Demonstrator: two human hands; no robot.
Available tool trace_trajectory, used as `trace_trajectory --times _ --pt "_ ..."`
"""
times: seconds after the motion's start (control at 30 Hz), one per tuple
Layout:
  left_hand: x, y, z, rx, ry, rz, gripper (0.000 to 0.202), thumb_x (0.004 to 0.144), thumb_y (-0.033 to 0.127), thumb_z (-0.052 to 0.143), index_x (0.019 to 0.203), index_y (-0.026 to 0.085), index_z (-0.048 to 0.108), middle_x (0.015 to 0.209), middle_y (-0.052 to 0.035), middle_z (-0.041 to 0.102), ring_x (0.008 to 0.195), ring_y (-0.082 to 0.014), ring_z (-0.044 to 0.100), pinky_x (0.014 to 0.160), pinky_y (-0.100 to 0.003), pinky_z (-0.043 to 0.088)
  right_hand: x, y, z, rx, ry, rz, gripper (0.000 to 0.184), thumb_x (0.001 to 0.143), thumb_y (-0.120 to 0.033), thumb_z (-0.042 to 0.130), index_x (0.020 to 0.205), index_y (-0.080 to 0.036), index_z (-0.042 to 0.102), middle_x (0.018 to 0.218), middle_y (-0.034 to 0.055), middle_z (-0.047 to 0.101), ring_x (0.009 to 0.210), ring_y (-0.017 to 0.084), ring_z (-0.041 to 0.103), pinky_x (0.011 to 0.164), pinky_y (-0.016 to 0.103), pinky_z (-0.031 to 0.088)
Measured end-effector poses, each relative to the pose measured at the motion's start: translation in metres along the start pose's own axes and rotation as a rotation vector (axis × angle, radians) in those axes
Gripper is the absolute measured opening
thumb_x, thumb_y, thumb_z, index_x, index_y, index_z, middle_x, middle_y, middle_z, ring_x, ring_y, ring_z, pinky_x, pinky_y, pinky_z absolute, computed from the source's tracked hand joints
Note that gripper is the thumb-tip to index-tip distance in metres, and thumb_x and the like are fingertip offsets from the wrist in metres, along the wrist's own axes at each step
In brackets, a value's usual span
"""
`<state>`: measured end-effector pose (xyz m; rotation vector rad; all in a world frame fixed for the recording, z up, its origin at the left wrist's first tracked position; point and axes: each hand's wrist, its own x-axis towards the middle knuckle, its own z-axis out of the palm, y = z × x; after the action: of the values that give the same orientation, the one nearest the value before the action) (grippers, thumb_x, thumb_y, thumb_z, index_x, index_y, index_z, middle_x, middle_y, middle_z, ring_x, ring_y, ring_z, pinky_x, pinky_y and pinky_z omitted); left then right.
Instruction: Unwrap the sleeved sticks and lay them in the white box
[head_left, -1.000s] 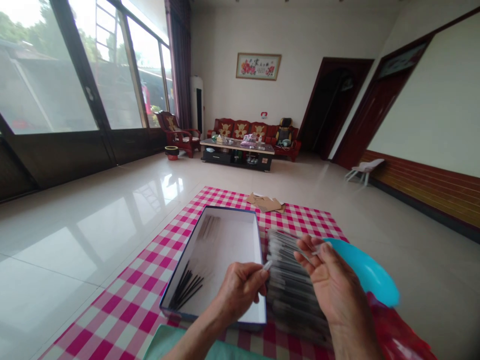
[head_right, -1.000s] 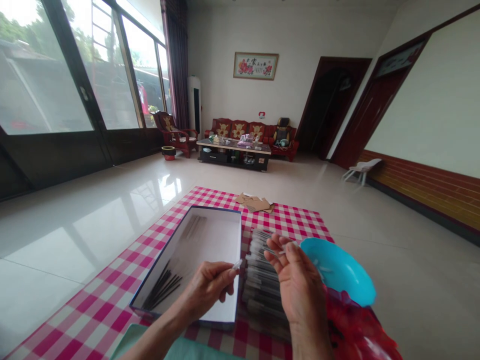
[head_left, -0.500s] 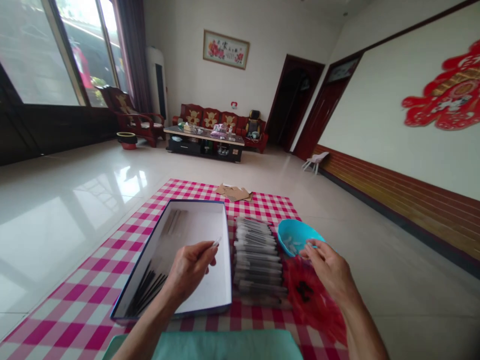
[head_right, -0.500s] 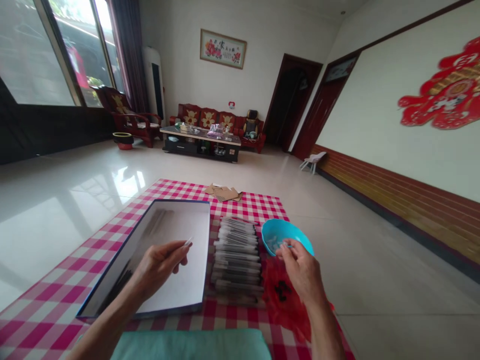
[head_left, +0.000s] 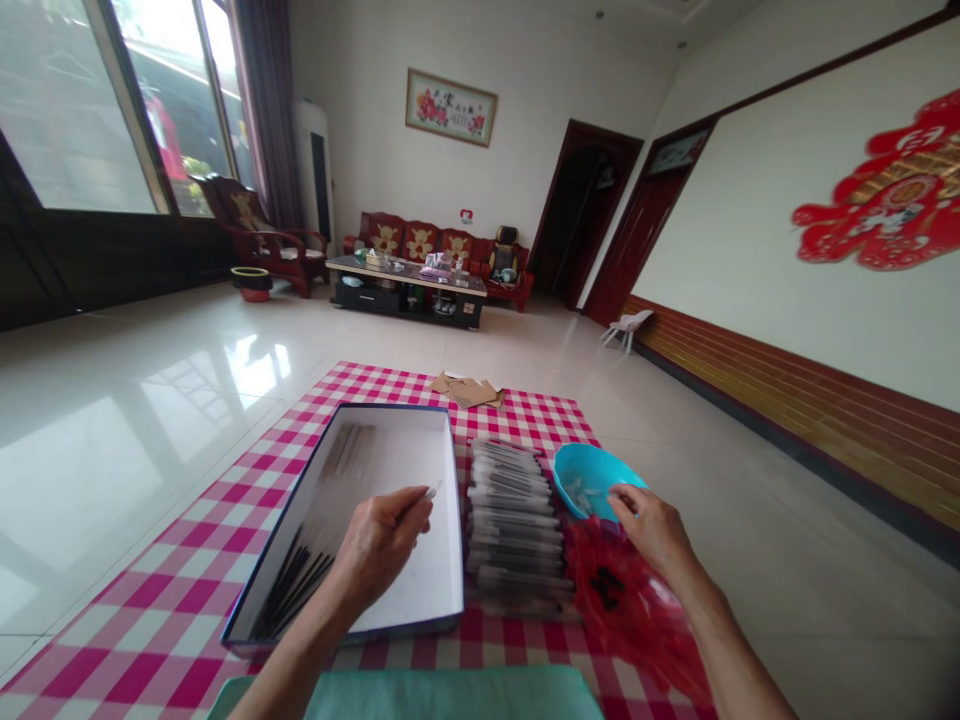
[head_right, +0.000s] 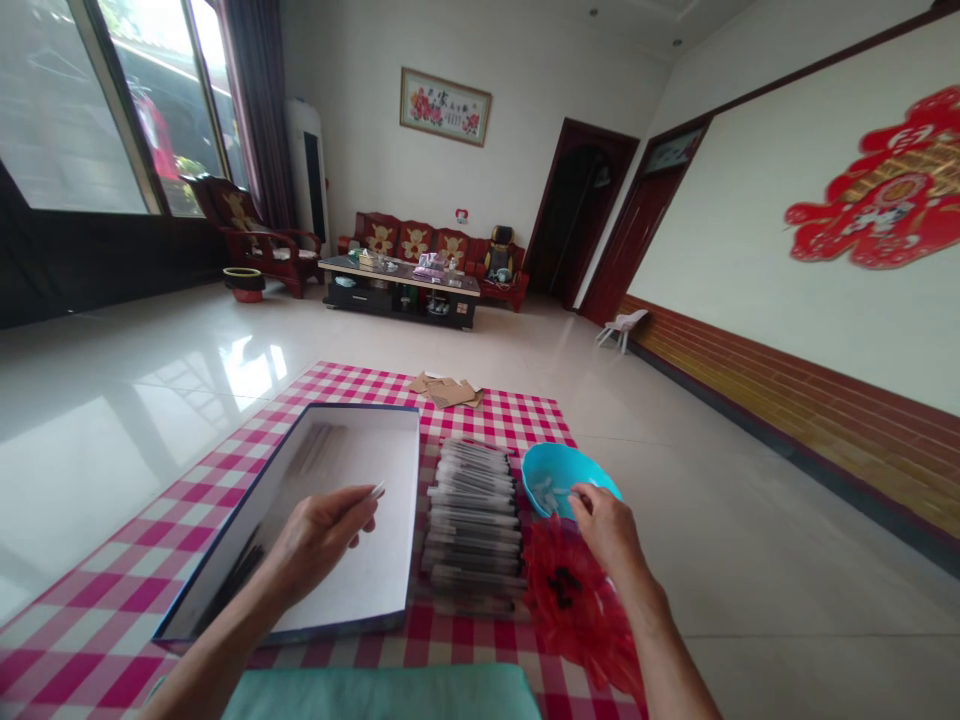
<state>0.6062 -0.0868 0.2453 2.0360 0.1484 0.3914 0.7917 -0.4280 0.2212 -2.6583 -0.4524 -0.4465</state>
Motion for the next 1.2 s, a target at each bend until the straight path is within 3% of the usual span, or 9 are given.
trace_trajectory --times 0.27,0.37,0.47,0.57,0.67,0.83,1.03,1.1,1.2 --pt "0.000 0.002 0.001 0.142 -0.028 0.021 0.025 0.079 0.018 0.040 0.077 0.018 0.065 0.058 0.0013 0.060 0.056 -0.0122 0.054 0.057 -0.021 0.034 0.025 0.000 0.023 0.029 0.008 -0.051 0.024 0.066 -0.037 0.052 0.077 -0.021 0.066 0.078 0.0105 0.072 0.073 0.028 0.066 0.068 0.038 0.050" --pt "0.001 0.003 0.000 0.144 -0.031 0.023 0.026 0.078 0.016 0.039 0.075 0.018 0.064 0.059 0.0012 0.060 0.057 -0.0119 0.054 0.057 -0.021 0.034 0.014 -0.034 0.022 0.086 0.033 -0.115 0.028 0.073 -0.036 0.048 0.089 -0.020 0.065 0.090 0.0104 0.070 0.081 0.025 0.066 0.075 0.037 0.050" --pt "0.000 0.004 0.001 0.136 -0.042 0.026 0.026 0.078 0.015 0.039 0.075 0.018 0.064 0.060 0.0011 0.061 0.058 -0.0120 0.056 0.058 -0.021 0.036 -0.006 -0.094 0.023 0.264 0.023 -0.294 0.025 0.082 -0.034 0.047 0.095 -0.021 0.064 0.096 0.0082 0.068 0.088 0.023 0.064 0.078 0.035 0.050" --pt "-0.003 0.005 0.003 0.137 -0.067 0.045 0.029 0.080 0.015 0.038 0.084 0.018 0.066 0.065 0.0000 0.065 0.061 -0.0131 0.059 0.061 -0.022 0.039 -0.026 -0.154 0.028 0.384 -0.026 -0.419 0.023 0.085 -0.027 0.047 0.104 -0.022 0.060 0.101 0.0069 0.065 0.089 0.021 0.063 0.079 0.034 0.051" --pt "-0.006 0.007 0.004 0.233 -0.086 0.112 0.031 0.080 0.015 0.040 0.096 0.019 0.066 0.075 -0.0027 0.068 0.072 -0.0161 0.062 0.070 -0.025 0.041 -0.040 -0.191 0.034 0.369 -0.042 -0.586 0.031 0.086 -0.022 0.047 0.116 -0.023 0.055 0.115 0.0078 0.060 0.107 0.023 0.056 0.091 0.037 0.045" --pt "-0.007 0.008 -0.002 0.499 -0.155 0.149 0.028 0.081 0.016 0.042 0.095 0.019 0.066 0.080 -0.0068 0.068 0.075 -0.0195 0.063 0.067 -0.026 0.042 -0.046 -0.207 0.040 0.244 -0.122 -0.707 0.023 0.089 -0.016 0.041 0.099 -0.021 0.061 0.090 0.0067 0.066 0.083 0.022 0.062 0.076 0.036 0.048" --pt "-0.003 0.000 -0.005 0.662 -0.175 0.220 0.021 0.080 0.012 0.043 0.082 0.019 0.063 0.075 -0.0046 0.066 0.071 -0.0177 0.061 0.073 -0.030 0.042 -0.045 -0.224 0.035 0.096 -0.284 -0.678 0.013 0.085 -0.013 0.048 0.084 -0.020 0.059 0.081 0.0045 0.062 0.077 0.020 0.060 0.069 0.032 0.045" --pt "-0.001 -0.003 -0.005 0.689 -0.132 0.222 0.020 0.078 0.010 0.044 0.080 0.019 0.063 0.074 -0.0036 0.065 0.072 -0.0178 0.061 0.078 -0.035 0.041 -0.039 -0.233 0.037 0.075 -0.305 -0.654 0.014 0.085 -0.013 0.047 0.083 -0.020 0.059 0.082 0.0046 0.062 0.077 0.019 0.060 0.069 0.029 0.043" --pt "0.003 -0.009 -0.015 0.682 0.042 0.224 0.026 0.077 0.011 0.048 0.097 0.020 0.061 0.096 -0.0065 0.065 0.092 -0.0219 0.058 0.086 -0.039 0.040 -0.022 -0.247 0.049 0.024 -0.342 -0.573 0.014 0.086 -0.018 0.047 0.084 -0.020 0.060 0.084 0.0048 0.065 0.078 0.018 0.062 0.068 0.027 0.042"
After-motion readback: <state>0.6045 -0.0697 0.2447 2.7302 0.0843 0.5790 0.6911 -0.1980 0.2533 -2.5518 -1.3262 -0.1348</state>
